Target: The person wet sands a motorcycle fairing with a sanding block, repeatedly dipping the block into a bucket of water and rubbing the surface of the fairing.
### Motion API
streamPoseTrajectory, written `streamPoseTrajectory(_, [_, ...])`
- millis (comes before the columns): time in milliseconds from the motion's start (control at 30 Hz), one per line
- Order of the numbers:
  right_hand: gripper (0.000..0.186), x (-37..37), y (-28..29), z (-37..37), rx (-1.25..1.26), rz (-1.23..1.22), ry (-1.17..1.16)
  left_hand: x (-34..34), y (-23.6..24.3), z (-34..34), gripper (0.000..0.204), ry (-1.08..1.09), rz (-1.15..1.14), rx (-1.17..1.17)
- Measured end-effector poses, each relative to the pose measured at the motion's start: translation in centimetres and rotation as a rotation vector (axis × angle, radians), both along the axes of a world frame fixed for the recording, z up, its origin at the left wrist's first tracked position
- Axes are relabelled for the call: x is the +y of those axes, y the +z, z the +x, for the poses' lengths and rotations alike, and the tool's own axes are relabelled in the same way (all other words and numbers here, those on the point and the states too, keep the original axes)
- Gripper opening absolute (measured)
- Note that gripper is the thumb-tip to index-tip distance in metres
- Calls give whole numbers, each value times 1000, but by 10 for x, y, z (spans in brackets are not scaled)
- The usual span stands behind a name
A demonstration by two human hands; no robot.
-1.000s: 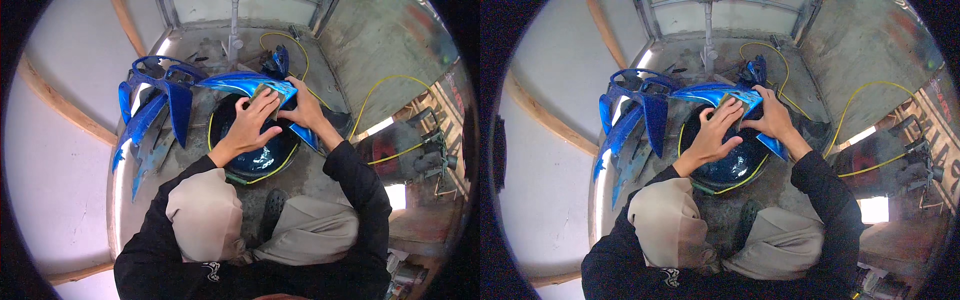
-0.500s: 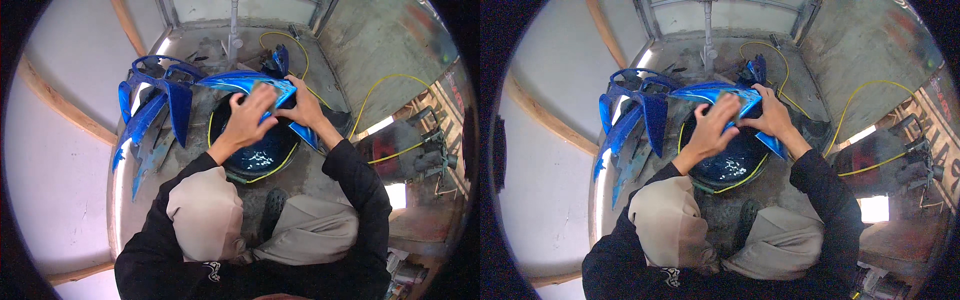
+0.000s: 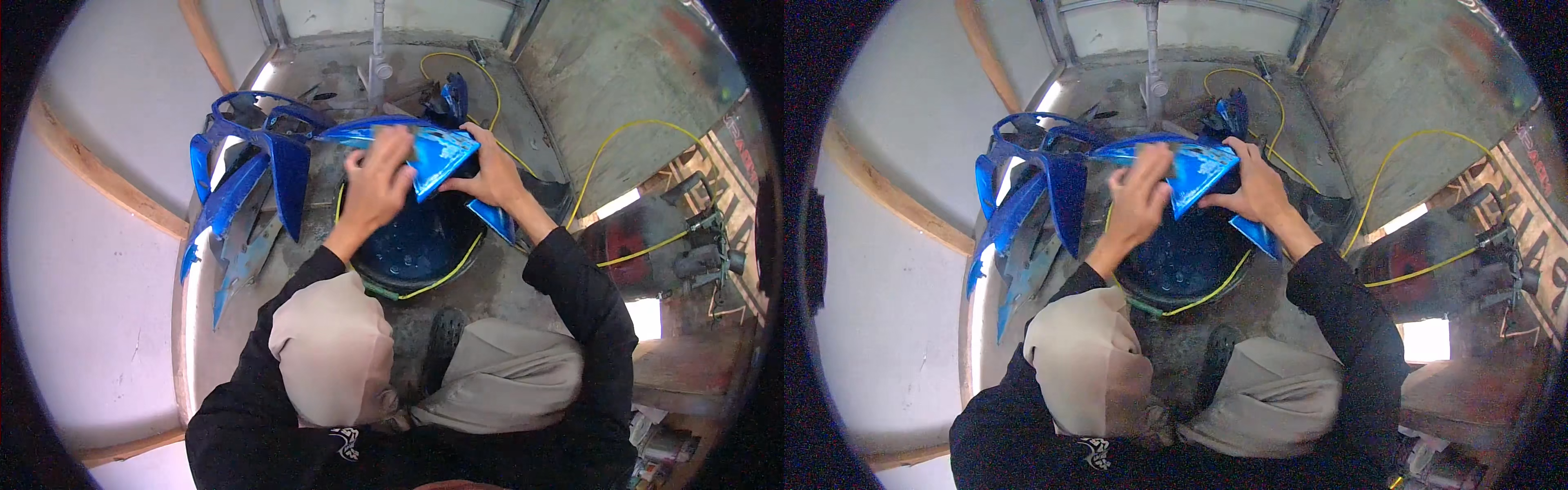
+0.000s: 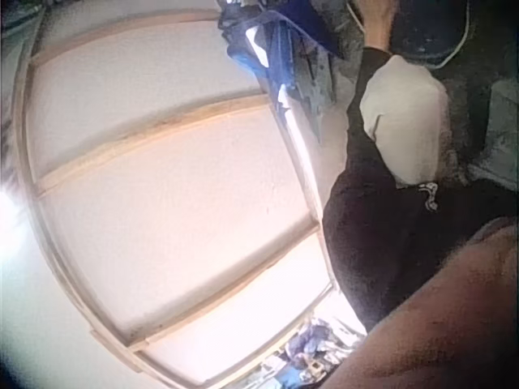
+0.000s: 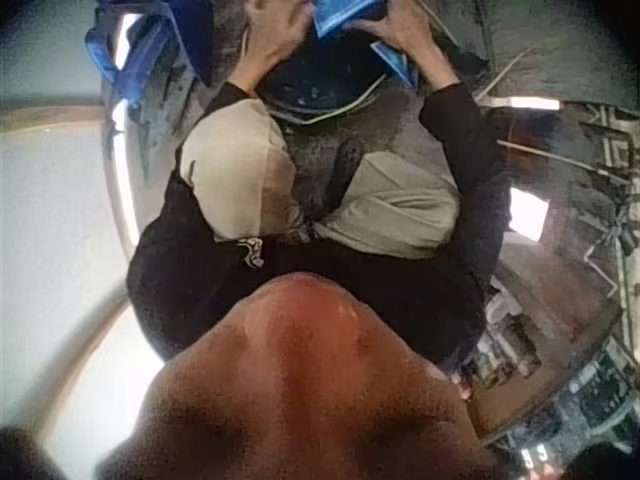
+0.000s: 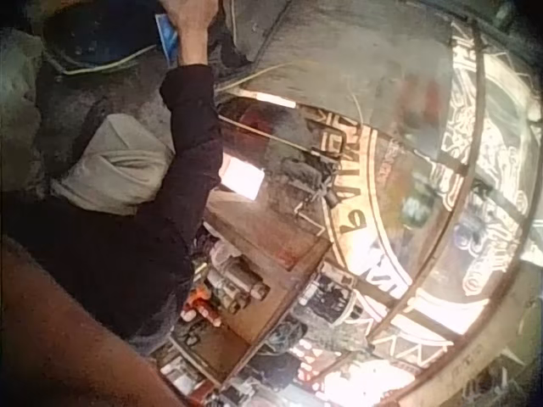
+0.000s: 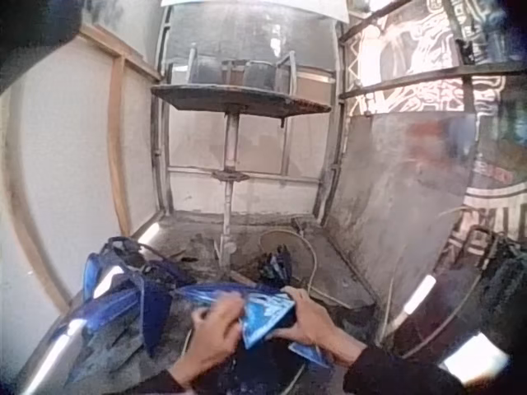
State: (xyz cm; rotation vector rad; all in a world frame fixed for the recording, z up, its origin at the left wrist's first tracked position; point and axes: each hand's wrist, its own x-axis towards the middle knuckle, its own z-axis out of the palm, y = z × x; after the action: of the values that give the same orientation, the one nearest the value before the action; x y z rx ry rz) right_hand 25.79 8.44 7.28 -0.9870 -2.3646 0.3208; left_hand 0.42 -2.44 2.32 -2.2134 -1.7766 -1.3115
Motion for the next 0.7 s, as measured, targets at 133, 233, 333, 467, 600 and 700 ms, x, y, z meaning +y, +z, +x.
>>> streamPoseTrajectory(133, [124, -3, 3, -8, 14, -22, 11, 13, -16, -27, 63, 330, -30, -48])
streamPoseTrajectory(233, [125, 10, -9, 13, 16, -3, 0, -5, 2, 29, 67, -141, 52, 49])
streamPoseTrajectory(333, [126, 6, -4, 7, 6, -8, -2, -11, 8, 24, 66, -191, 33, 157])
streamPoseTrajectory(467, [126, -4, 4, -12, -11, -72, 1, 7, -15, -40, 58, 348, -28, -26])
streamPoseTrajectory(600, [125, 2, -4, 8, -6, 4, -14, -2, -2, -1, 62, 80, -38, 37])
streamPoseTrajectory(700, [124, 6, -5, 9, 4, -6, -8, -17, 12, 29, 58, -237, 77, 92])
